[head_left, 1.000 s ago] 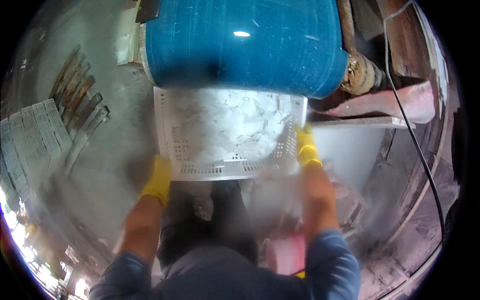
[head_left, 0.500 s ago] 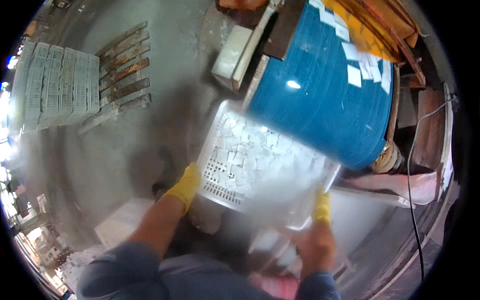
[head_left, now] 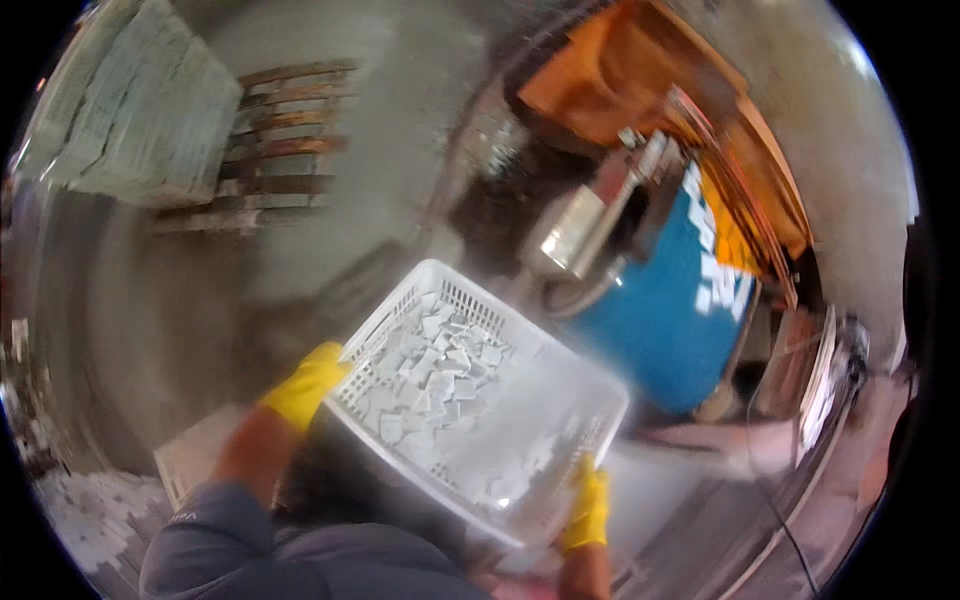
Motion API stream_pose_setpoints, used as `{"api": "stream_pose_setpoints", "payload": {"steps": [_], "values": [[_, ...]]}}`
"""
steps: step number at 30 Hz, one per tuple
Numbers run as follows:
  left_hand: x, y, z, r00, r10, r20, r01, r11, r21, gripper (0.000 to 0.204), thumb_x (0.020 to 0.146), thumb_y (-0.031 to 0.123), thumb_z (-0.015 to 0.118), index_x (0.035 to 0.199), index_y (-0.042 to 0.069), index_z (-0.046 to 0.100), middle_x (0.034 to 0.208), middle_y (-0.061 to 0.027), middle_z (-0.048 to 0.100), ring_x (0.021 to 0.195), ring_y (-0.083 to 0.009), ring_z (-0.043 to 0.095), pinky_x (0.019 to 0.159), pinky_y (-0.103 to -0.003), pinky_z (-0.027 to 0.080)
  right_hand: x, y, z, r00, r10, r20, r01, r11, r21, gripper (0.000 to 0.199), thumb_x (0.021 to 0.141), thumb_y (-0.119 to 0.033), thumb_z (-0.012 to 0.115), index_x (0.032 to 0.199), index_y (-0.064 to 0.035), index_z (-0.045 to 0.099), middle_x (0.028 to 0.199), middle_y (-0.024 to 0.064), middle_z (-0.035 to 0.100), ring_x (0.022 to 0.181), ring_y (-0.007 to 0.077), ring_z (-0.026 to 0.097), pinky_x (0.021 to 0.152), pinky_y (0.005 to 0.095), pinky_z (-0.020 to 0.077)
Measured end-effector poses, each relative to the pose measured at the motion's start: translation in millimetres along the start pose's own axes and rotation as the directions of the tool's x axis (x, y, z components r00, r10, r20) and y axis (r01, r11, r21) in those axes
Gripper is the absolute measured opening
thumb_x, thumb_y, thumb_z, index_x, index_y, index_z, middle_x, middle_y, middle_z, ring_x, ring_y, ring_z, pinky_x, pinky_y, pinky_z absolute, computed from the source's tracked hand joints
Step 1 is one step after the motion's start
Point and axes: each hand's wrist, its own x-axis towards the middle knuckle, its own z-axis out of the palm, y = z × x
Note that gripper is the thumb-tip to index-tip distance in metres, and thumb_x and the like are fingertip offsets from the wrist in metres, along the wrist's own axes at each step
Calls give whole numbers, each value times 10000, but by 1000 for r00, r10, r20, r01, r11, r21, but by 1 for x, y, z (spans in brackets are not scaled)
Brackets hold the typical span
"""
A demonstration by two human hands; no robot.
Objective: The person uses a hose to spray water into a blue bin containing white cubes and then rinses a large metal trough. They repeatedly wipe the interior of the trough with gloved hands and rinse the bin again before placing it on the floor.
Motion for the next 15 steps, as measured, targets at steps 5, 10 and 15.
{"api": "stream_pose_setpoints", "payload": {"steps": [5,10,15], "values": [[-29,-77,-92,975,-57,-213,48,998,-48,453,884,306,748,1210,3,665,1211,-252,667,1160,-411,630,993,-451,475,-75,-62,90,980,33,197,0,986,-165,497,960,-486,689,1168,-55,553,1000,96,601,855,223,584,729,385,524],[-61,-58,-268,965,-192,-176,149,962,-231,356,877,297,750,1083,14,689,1065,-212,715,1018,-386,686,880,-453,513,-161,-154,200,976,-106,192,141,974,-178,338,945,-397,746,923,-73,652,716,7,576,585,131,523,532,299,434],[-73,-35,-453,952,-186,-244,170,982,-82,421,886,309,743,1150,-13,684,1100,-222,712,1051,-354,691,902,-436,514,-230,-288,305,944,-188,273,216,974,-76,329,953,-333,750,843,-29,694,640,12,596,496,118,532,478,268,414]]}}
